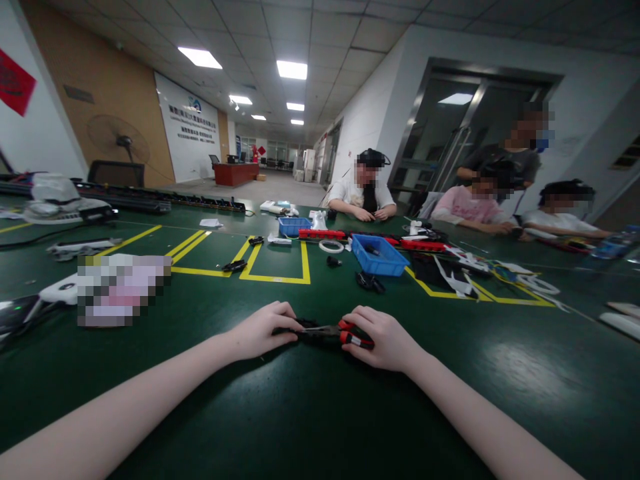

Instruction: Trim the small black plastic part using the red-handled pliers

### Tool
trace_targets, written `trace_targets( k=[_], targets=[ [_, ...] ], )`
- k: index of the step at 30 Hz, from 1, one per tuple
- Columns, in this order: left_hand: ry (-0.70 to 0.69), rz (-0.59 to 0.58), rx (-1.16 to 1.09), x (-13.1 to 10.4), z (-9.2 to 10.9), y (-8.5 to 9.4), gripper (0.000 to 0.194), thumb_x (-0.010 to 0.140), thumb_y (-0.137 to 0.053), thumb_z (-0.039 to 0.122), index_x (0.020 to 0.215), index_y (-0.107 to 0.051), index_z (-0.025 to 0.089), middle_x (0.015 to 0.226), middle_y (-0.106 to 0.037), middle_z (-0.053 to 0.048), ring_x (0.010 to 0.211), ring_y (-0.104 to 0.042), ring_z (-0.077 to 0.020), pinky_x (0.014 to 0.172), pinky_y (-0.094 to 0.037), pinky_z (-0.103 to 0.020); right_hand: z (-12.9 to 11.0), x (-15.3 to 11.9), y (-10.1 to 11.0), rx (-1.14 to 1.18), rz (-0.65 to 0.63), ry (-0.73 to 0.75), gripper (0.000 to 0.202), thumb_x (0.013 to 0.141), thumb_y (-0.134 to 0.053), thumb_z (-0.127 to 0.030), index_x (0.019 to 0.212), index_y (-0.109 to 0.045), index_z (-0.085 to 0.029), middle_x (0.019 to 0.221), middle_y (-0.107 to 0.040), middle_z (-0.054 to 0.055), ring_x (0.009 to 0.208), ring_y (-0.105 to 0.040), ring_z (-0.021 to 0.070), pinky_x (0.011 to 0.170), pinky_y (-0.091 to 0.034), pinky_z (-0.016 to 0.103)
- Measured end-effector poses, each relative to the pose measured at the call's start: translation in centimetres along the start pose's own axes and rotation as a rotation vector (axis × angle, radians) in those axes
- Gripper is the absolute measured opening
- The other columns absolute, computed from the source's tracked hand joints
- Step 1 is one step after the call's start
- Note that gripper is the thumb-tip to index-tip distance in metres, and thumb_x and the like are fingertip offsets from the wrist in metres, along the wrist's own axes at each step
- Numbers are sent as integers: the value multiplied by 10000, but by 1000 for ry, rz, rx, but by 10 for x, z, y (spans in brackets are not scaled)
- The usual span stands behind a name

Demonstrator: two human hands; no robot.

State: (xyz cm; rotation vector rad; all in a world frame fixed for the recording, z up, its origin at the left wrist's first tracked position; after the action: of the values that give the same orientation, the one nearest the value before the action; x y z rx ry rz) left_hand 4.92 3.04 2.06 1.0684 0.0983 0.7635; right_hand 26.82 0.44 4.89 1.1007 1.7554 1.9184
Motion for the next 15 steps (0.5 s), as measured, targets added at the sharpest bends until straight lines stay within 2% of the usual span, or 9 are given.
trace_targets(
  k=[15],
  targets=[
    [-11, 16, 13, 1, -2, -1, 248, 919, -596, 253, 1151, -685, 251, 1070, -580, -60, 988, -555, -204, 879, -470, -352, 1, 1, 0, 20, -8, -30, 342, 832, -635, -402, 1100, -604, -193, 1010, -643, 76, 854, -620, 194, 723, -509, 319]
  ],
)
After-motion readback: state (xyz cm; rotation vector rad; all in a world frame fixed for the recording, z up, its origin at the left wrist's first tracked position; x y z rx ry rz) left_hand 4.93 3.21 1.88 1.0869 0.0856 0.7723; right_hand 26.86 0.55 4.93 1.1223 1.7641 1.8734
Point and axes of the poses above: each hand's wrist, its own x-axis towards the middle knuckle, its own y-axis out of the back of the hand, z = x × y, the point moved 6 cm from there along x, towards the middle knuckle
